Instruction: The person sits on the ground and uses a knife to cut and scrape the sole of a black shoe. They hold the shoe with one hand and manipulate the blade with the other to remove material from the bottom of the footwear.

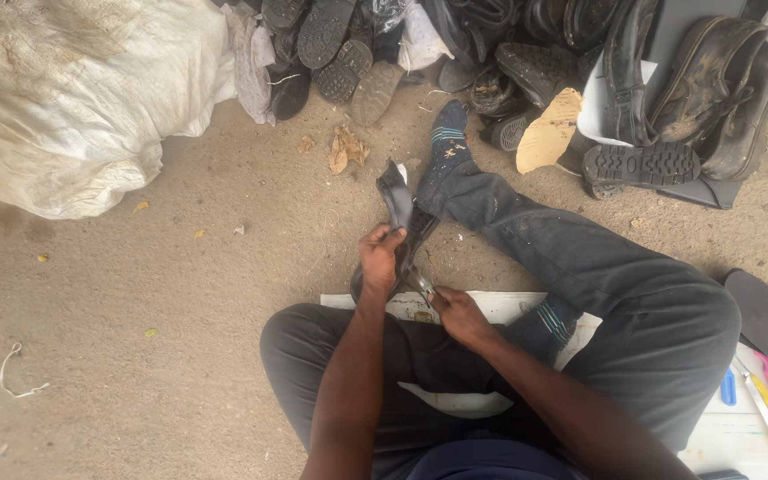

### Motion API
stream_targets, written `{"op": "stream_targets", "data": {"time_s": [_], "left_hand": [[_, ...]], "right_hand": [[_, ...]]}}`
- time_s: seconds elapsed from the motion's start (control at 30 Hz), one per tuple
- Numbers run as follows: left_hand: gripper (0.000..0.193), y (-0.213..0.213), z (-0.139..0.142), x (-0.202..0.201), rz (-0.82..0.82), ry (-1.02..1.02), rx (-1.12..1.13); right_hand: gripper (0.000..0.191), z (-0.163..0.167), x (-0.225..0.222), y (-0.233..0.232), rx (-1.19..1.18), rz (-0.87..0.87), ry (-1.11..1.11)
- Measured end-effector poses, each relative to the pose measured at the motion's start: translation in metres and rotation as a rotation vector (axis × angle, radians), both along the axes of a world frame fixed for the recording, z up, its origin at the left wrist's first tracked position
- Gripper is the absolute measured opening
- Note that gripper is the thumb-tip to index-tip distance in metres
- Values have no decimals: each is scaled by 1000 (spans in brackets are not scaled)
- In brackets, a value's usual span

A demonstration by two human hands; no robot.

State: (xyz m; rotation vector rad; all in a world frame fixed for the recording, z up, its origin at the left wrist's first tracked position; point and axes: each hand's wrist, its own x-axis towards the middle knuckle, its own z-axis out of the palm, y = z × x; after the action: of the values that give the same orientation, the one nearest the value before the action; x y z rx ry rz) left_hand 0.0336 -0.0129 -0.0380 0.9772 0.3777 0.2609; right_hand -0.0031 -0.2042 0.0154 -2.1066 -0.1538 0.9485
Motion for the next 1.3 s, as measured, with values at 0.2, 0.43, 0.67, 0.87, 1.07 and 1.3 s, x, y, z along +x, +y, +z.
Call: {"op": "stream_targets", "data": {"time_s": [0.2,0.43,0.67,0.87,1.07,1.3], "left_hand": [[21,11,23,1,-146,85,434],[20,14,44,-41,-599,151,1990],[14,10,41,-40,-321,13,1572],[11,-42,43,-23,-65,-12,1356],[8,-46,33,-20,-65,-90,1142],[12,-46,10,-20,-108,47,539]], "right_hand": [[43,-11,-17,-20,-63,35,107],[40,-9,-12,-20,-77,152,-218],[37,-12,-10,-10,-1,-6,-96],[35,-28,32,-14,201,-177,-255],[38,-8,33,-33,-76,-39,-6],[37,25,-29,-44,-47,-142,110]]}}
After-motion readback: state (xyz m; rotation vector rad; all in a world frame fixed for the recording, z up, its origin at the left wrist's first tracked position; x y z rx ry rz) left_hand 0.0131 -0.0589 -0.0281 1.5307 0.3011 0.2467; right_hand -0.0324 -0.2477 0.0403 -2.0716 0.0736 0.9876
